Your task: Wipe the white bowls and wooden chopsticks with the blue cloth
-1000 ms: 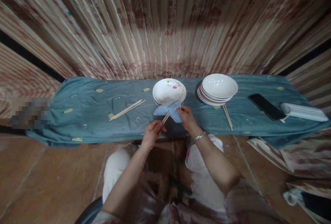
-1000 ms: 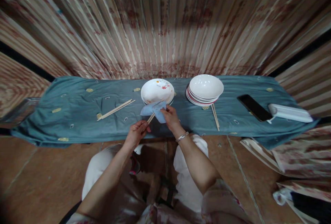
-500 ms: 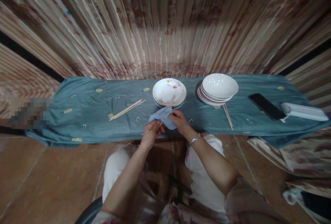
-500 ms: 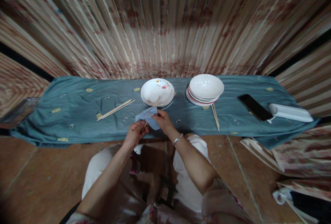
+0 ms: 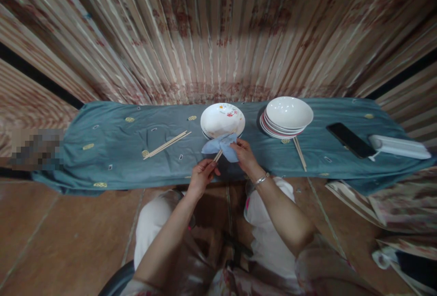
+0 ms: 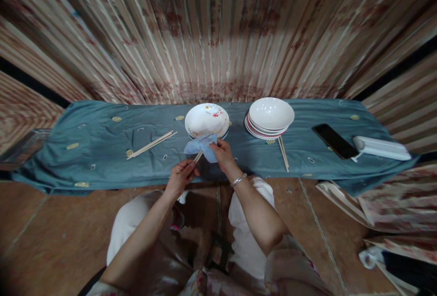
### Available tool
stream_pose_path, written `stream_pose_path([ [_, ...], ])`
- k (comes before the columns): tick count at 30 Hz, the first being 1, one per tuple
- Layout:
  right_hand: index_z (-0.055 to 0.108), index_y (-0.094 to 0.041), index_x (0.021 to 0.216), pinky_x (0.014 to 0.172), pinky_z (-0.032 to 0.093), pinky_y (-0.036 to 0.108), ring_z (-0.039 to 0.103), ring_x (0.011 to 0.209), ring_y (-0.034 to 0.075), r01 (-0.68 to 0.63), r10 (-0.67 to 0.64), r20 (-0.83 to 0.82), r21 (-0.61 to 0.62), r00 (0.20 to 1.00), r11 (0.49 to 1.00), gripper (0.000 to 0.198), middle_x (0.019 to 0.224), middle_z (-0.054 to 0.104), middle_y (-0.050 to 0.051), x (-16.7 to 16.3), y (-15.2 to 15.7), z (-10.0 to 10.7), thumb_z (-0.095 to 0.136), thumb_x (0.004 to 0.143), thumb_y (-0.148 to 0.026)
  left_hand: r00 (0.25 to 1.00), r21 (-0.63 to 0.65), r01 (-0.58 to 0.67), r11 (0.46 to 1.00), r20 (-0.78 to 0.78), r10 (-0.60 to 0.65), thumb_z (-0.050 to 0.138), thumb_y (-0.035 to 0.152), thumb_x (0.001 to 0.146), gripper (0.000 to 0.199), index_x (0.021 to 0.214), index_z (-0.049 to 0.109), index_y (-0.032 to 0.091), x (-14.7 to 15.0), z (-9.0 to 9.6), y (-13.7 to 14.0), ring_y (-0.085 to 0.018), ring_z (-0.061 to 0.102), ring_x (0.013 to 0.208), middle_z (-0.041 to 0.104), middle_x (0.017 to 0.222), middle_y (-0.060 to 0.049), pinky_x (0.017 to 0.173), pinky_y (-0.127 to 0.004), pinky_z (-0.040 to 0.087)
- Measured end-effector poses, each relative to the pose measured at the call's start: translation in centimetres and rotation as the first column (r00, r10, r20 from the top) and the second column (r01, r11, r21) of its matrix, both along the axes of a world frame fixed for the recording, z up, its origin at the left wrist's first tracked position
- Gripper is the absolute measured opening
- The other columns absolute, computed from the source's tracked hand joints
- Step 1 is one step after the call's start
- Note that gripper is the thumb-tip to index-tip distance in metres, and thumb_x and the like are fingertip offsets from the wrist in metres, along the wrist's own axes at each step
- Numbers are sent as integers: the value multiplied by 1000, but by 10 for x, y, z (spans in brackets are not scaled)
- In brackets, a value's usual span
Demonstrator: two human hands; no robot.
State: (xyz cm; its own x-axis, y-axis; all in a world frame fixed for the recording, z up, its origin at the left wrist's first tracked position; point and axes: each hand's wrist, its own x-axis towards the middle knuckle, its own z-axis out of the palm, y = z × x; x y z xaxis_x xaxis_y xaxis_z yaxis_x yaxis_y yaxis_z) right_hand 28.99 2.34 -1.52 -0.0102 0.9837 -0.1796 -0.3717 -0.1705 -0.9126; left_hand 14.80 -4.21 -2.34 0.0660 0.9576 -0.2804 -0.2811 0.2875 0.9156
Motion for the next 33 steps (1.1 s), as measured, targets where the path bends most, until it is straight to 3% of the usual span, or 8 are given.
stream_pose_path([
  [7,60,-18,60,51,35,23,47,54,11,-140,138,48,23,989,990,19,56,58,-3,-9,-10,-2,69,54,-35,1000,-1,-14,1000,1,14,65,47,68,33,70,60,14,-2,0,3,-3,24,34,56,48,2,37,-21,12],
  [13,60,-17,62,47,32,22,41,48,9,-260,257,101,18,961,965,19,52,53,-4,-18,-18,-3,68,57,-34,998,26,-34,999,-54,35,61,47,70,35,55,52,17,-4,0,4,-3,24,35,52,48,2,38,-22,12],
  [18,61,-17,62,48,34,23,44,49,9,-224,222,85,7,971,975,19,54,55,-4,-15,-16,0,69,56,-34,999,30,7,1000,-47,-6,60,47,72,35,58,55,16,-4,0,3,-4,23,35,50,47,2,38,-22,11],
  [25,60,-17,60,49,33,22,45,50,10,-21,22,43,-15,999,1000,22,55,57,-3,-4,-2,-1,69,52,-36,998,-20,48,999,-30,-48,61,50,70,36,71,59,15,0,0,-1,-4,24,34,53,46,2,39,-22,10],
  [29,59,-18,60,47,32,22,45,50,10,-41,41,50,7,998,999,23,54,56,-3,-5,-2,-3,67,55,-39,999,-25,33,999,-35,-34,62,51,70,36,71,59,15,-1,0,-2,-4,24,34,53,47,2,39,-22,10],
  [33,58,-18,58,47,32,21,41,49,8,-149,146,92,29,985,988,21,52,53,-5,-13,-9,-4,66,56,-37,999,-9,2,1000,-38,-2,61,53,70,37,66,59,16,-3,-3,0,-4,24,33,50,45,2,38,-22,10],
])
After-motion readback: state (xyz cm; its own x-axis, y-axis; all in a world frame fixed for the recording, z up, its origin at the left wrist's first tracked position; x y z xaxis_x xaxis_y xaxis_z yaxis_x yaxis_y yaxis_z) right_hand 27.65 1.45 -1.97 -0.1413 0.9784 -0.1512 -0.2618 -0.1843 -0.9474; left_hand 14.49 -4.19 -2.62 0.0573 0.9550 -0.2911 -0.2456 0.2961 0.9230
